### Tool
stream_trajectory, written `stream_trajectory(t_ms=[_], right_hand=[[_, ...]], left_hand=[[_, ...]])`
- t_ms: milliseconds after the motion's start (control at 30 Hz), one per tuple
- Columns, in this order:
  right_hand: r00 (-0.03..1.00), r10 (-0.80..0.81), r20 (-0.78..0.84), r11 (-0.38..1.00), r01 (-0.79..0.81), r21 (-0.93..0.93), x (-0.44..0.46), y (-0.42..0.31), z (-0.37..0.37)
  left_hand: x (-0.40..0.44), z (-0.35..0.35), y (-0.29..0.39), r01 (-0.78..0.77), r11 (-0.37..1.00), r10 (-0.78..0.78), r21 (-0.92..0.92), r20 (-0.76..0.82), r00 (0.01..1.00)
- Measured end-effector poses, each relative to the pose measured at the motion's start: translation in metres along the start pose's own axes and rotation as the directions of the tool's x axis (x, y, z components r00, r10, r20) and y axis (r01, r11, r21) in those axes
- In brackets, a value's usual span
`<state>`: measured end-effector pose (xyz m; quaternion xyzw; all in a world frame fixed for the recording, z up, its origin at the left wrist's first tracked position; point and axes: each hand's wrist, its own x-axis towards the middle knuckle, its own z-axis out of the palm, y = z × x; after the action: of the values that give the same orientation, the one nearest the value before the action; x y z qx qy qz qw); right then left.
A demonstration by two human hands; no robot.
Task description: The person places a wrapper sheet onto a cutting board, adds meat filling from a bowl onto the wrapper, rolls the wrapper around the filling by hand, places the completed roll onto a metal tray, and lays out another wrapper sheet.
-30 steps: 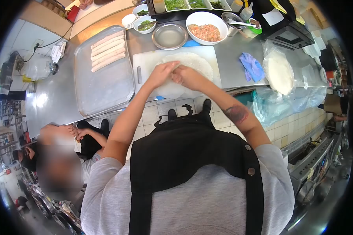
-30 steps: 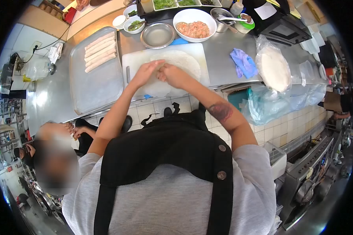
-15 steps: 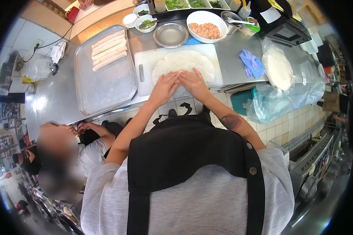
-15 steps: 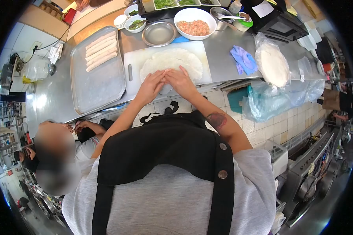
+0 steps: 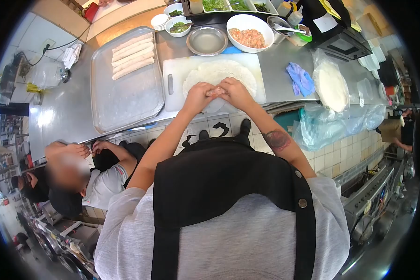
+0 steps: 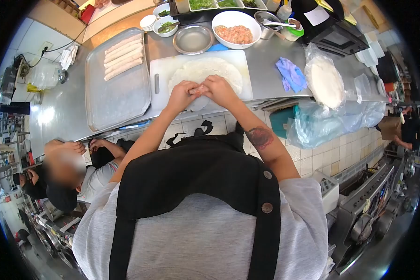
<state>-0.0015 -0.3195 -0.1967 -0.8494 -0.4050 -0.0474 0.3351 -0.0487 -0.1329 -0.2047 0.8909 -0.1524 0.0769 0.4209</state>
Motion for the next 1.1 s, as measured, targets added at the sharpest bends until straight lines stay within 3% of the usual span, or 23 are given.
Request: stream_trajectory(t_ms=[33,267,333,500,667,733,767,833,933,1000,1100], right_hand=[[1.000,0.001,0.000,1.000,-0.001,0.003,-0.001,0.001,0.002],[0.997,0.070,-0.020,0.996,-0.069,0.048,-0.003,-0.002,-0.005],[0.996,0.083,-0.014,0.994,-0.082,0.070,-0.001,-0.009,-0.013],[0.994,-0.052,-0.097,0.985,0.067,0.160,0.004,-0.013,-0.010],[0.990,0.044,-0.132,0.991,-0.027,0.130,-0.005,-0.002,0.003],[0.986,0.102,-0.133,0.988,-0.085,0.131,-0.008,0.004,0.001],[0.988,0.119,-0.094,0.983,-0.104,0.154,-0.009,0.007,-0.001],[0.989,0.134,-0.055,0.977,-0.123,0.175,-0.010,0.010,-0.001],[0.978,0.198,-0.057,0.942,-0.174,0.288,-0.005,0.008,-0.001],[0.988,-0.037,-0.151,0.992,0.055,0.116,0.003,0.003,-0.004],[1.000,-0.007,-0.023,1.000,0.008,0.021,-0.002,0.011,0.004]], left_hand=[[-0.001,0.001,0.002,0.065,0.997,-0.065,-0.044,-0.007,0.998],[-0.014,0.012,0.007,0.097,0.995,-0.095,-0.001,-0.197,0.976],[-0.016,0.007,0.014,0.062,0.989,-0.100,-0.136,-0.300,0.949],[-0.018,-0.001,0.008,0.061,0.994,-0.079,-0.093,-0.204,0.976],[-0.016,0.006,0.000,0.072,0.993,-0.086,-0.090,-0.161,0.983],[-0.016,0.003,-0.001,0.222,0.951,-0.256,-0.215,-0.144,0.956],[-0.016,0.003,-0.006,0.224,0.951,-0.257,-0.214,-0.144,0.956],[-0.017,0.003,-0.017,0.073,0.975,-0.114,-0.210,-0.190,0.975],[-0.009,-0.008,0.001,0.030,0.982,-0.076,-0.184,-0.251,0.965],[-0.006,-0.007,-0.005,-0.006,0.989,-0.023,-0.147,-0.195,0.981],[-0.002,-0.002,-0.010,-0.034,0.993,0.022,-0.112,-0.108,0.994]])
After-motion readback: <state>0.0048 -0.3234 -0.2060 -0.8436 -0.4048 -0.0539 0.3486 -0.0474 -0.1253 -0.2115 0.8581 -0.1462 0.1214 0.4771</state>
